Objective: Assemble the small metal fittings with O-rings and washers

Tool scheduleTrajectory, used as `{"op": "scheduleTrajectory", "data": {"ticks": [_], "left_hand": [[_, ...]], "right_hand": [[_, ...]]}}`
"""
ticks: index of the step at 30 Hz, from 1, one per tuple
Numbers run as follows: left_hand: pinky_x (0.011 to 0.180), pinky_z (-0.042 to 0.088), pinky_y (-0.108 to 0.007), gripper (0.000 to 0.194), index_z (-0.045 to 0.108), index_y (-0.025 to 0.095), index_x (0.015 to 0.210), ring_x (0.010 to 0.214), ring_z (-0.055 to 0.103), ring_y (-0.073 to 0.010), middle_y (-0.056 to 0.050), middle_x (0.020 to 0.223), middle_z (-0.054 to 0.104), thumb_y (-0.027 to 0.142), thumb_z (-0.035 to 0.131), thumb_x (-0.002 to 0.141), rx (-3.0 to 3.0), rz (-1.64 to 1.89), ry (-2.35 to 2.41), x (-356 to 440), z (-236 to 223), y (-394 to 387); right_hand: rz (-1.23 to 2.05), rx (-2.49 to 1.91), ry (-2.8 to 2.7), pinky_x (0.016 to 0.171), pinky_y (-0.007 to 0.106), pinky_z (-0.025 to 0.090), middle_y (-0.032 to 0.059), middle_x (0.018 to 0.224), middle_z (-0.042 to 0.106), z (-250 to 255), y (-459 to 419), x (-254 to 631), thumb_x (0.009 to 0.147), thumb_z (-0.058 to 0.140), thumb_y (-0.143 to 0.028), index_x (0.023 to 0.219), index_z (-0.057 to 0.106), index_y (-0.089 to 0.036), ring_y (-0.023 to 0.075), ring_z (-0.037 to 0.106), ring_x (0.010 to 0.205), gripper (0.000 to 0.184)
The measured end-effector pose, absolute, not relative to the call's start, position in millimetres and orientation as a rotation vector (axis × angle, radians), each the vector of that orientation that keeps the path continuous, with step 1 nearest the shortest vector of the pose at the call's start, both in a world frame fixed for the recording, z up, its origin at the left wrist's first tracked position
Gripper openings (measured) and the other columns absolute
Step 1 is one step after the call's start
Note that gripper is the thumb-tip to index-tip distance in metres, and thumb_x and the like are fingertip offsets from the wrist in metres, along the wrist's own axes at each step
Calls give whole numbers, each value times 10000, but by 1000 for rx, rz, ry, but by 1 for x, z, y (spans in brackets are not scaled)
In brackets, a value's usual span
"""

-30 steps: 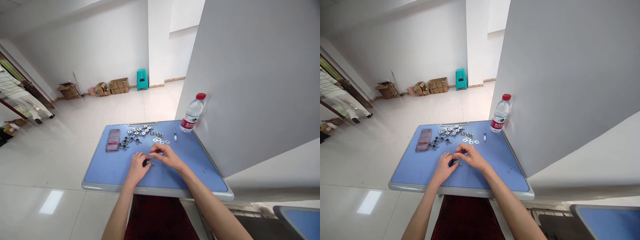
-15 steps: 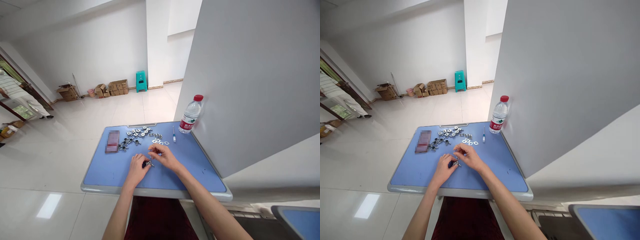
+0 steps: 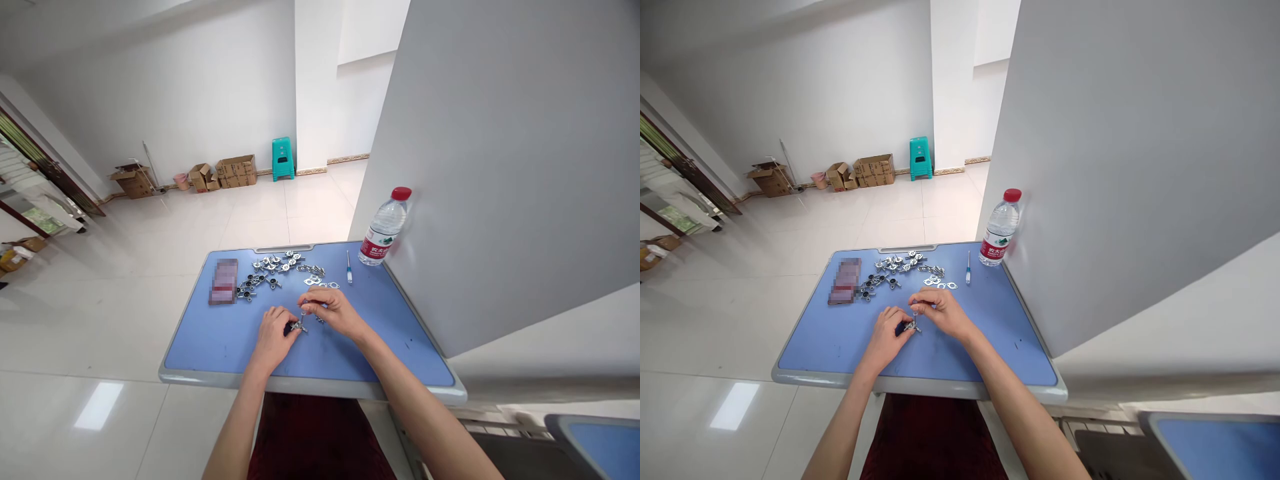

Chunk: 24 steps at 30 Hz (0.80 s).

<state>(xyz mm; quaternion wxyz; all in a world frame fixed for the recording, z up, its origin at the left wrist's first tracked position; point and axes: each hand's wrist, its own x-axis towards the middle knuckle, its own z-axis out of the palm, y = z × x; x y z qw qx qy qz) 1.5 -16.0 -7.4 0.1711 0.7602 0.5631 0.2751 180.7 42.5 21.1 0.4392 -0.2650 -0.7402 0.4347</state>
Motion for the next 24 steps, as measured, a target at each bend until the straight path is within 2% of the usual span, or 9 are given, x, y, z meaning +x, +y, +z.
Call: {"op": "scheduleTrajectory", "data": {"ticks": [14, 19, 24], "left_hand": [[820, 419, -372, 85, 600, 214, 869, 903, 539, -218, -12, 920, 634, 133, 609, 843, 2185, 791, 1606, 1, -9, -15], [835, 410, -368, 85, 592, 215, 868, 922, 548, -214, -4, 927, 633, 137, 612, 842, 2170, 790, 1601, 1, -9, -16], [820, 411, -364, 74, 586, 211, 854, 920, 552, -212, -8, 927, 630, 142, 606, 842, 2154, 772, 1603, 2, -7, -17]], "right_hand": [[940, -677, -1850, 570, 264, 412, 14, 631, 585, 17, 44, 178, 892, 608, -432, 787, 708, -196, 148, 526, 593, 277], [995, -717, -1732, 554, 264, 438, 20, 691, 613, 12, 43, 174, 872, 633, -416, 819, 706, -198, 150, 566, 594, 236], [941, -656, -1721, 636, 284, 459, 30, 730, 650, 12, 39, 170, 883, 633, -390, 851, 720, -210, 167, 587, 674, 203]]}}
